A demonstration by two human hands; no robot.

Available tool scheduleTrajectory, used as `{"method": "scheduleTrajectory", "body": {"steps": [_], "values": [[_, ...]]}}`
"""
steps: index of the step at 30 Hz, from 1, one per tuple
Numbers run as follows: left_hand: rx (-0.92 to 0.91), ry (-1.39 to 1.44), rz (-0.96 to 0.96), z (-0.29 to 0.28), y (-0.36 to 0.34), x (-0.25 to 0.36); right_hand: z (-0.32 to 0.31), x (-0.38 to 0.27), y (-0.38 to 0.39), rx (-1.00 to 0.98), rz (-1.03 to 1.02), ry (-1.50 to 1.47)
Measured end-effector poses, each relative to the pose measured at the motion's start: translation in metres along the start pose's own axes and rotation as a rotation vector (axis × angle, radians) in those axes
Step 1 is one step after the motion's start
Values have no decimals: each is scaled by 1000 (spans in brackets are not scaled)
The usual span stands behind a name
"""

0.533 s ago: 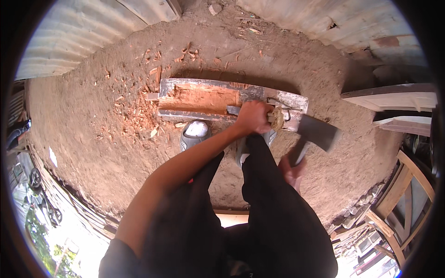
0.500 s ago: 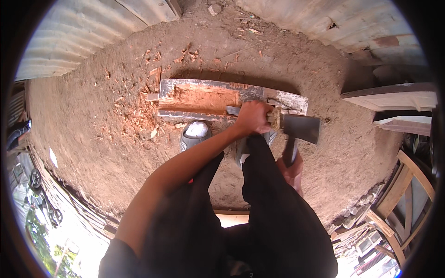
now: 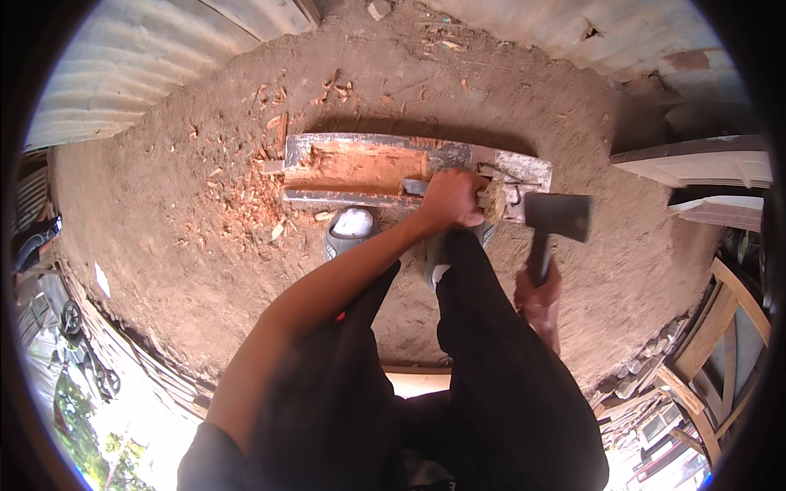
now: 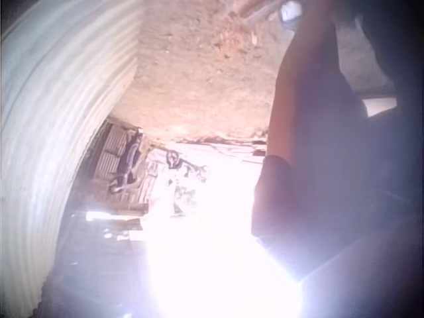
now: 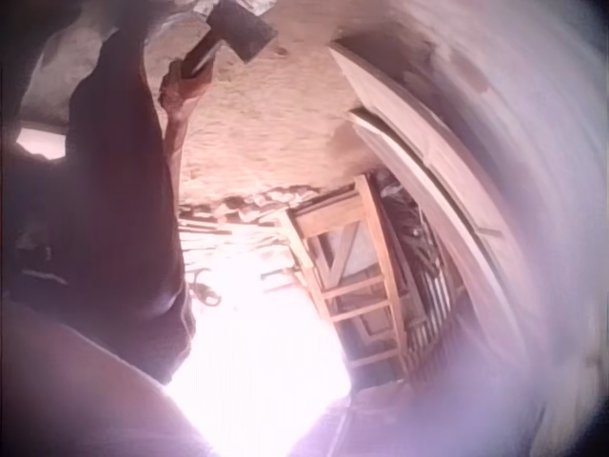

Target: The person uses a small axe to repeatedly strike and chip away at a rectangular wooden block placed on the ground. Wood shavings accumulate around the block as the person continues to carve the same area.

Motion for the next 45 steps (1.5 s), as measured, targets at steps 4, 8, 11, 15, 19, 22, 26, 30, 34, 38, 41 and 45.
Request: {"method": "scheduleTrajectory", "body": {"steps": [4,8,11,15,19,22,26,30,34,38,41,45], "values": [[-65,-8,-25,-4,-2,10,-6,0,0,148,-167,-306],[-100,-29,-82,-2,-6,10,16,14,-2,17,-338,28],[-55,-12,-28,-7,-3,4,12,6,-5,-83,-212,158],[-38,-57,-44,-2,-5,7,7,-21,-2,47,-47,-83],[-107,-57,-55,-4,-6,5,32,-1,-2,7,-13,-208],[-109,-69,-46,-8,-3,1,24,-4,-3,-82,26,32],[-96,3,-49,-7,-3,5,14,-25,1,119,-50,-57],[-103,-15,-39,-12,0,2,30,-3,0,33,-190,125],[-132,-49,-79,-14,1,-4,20,-16,4,8,57,-13],[-139,-114,-31,-5,0,-9,33,44,3,135,-216,-175],[-162,-4,-23,-9,5,-10,26,3,3,-52,-234,164],[-172,-11,-35,-18,7,-6,24,-12,9,158,-123,-172]]}}
Point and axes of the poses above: each hand's wrist, its own y-axis away from the middle knuckle, its own z-axis out of the palm, x = y × z, the point moved 4 cm from there along -y, towards the middle knuckle, and after that the axes turned 10 degrees about -z, right-handed, at the moved point
